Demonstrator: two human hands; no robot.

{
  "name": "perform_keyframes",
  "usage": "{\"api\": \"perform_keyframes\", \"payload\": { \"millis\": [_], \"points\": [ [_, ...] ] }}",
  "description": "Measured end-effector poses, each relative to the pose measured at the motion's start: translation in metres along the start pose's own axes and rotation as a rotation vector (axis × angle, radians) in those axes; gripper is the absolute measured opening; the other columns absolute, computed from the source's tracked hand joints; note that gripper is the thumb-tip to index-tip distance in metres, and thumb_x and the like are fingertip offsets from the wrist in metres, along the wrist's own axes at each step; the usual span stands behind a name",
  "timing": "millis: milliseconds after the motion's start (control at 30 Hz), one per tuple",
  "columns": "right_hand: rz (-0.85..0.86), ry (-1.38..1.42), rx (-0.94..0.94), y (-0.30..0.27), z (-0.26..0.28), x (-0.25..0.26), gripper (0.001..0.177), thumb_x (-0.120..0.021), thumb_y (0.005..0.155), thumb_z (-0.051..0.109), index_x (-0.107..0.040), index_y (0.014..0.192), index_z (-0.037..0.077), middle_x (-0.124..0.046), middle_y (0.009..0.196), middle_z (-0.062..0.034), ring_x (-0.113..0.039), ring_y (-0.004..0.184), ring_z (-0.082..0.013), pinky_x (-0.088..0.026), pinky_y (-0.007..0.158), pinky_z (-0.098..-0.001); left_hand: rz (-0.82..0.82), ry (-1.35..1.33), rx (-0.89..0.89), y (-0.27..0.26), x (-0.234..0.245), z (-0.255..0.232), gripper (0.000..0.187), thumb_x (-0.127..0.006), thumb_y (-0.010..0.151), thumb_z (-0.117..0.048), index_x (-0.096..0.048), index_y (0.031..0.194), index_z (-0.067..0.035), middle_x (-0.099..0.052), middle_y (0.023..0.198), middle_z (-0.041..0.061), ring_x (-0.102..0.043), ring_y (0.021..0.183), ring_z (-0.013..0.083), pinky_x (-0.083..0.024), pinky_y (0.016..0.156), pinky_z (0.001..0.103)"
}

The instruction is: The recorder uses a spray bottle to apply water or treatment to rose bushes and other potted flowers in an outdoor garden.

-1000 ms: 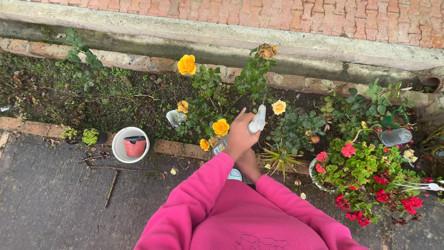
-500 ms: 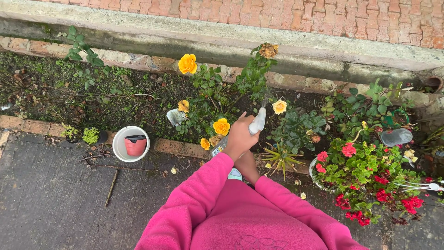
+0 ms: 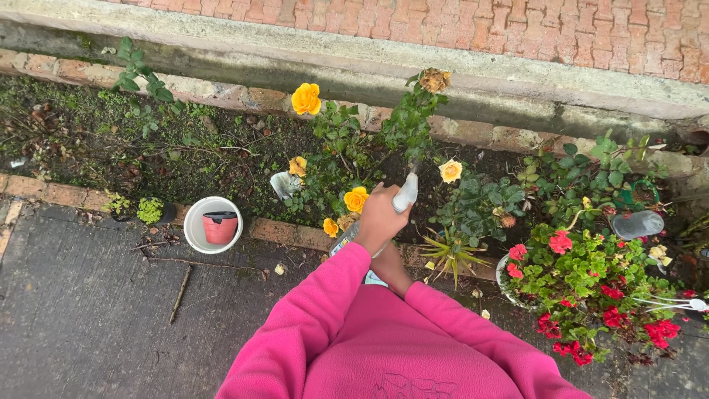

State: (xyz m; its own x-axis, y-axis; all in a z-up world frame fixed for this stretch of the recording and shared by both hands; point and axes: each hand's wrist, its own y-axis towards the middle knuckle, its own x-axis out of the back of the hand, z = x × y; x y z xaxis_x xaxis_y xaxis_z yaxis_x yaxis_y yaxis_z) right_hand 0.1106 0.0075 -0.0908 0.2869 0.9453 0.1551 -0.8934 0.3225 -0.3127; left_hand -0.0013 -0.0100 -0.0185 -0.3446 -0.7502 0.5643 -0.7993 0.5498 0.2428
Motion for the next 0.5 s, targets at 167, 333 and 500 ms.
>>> {"api": "perform_keyframes", "payload": {
  "millis": [167,333,500],
  "points": [
    [0.033,-0.032,-0.092,0.003,-0.013,-0.001,0.050,-0.082,0.075,0.021,-0.067,0.119,0.002,-0.078,0.103,-0.0089,-0.075,0.095,-0.0186,-0.057,0.081,-0.0343,0.039,-0.095,0.183,-0.005,0.014,-0.007,0.024,-0.079,0.082,-0.022,-0.068,0.092,-0.003,-0.069,0.093,0.021,-0.068,0.089,0.0426,-0.053,0.082,0.050],
    [0.090,0.074,-0.061,-0.002,-0.023,-0.007,0.053,-0.083,0.073,0.017,-0.064,0.120,0.004,-0.076,0.104,-0.0056,-0.073,0.092,-0.0163,-0.057,0.078,-0.0322,-0.068,-0.072,0.079,-0.008,0.020,-0.004,0.034,-0.083,0.078,-0.023,-0.070,0.100,-0.001,-0.071,0.095,0.019,-0.064,0.094,0.0417,-0.050,0.086,0.049],
    [0.177,0.061,-0.068,-0.004,-0.027,-0.013,0.043,-0.079,0.072,0.008,-0.069,0.113,0.001,-0.077,0.101,-0.0076,-0.074,0.091,-0.0160,-0.057,0.077,-0.0319,-0.084,-0.024,0.148,-0.012,0.026,0.004,0.030,-0.083,0.079,-0.026,-0.072,0.096,-0.003,-0.072,0.086,0.016,-0.063,0.088,0.0376,-0.050,0.085,0.049]
  ]
}}
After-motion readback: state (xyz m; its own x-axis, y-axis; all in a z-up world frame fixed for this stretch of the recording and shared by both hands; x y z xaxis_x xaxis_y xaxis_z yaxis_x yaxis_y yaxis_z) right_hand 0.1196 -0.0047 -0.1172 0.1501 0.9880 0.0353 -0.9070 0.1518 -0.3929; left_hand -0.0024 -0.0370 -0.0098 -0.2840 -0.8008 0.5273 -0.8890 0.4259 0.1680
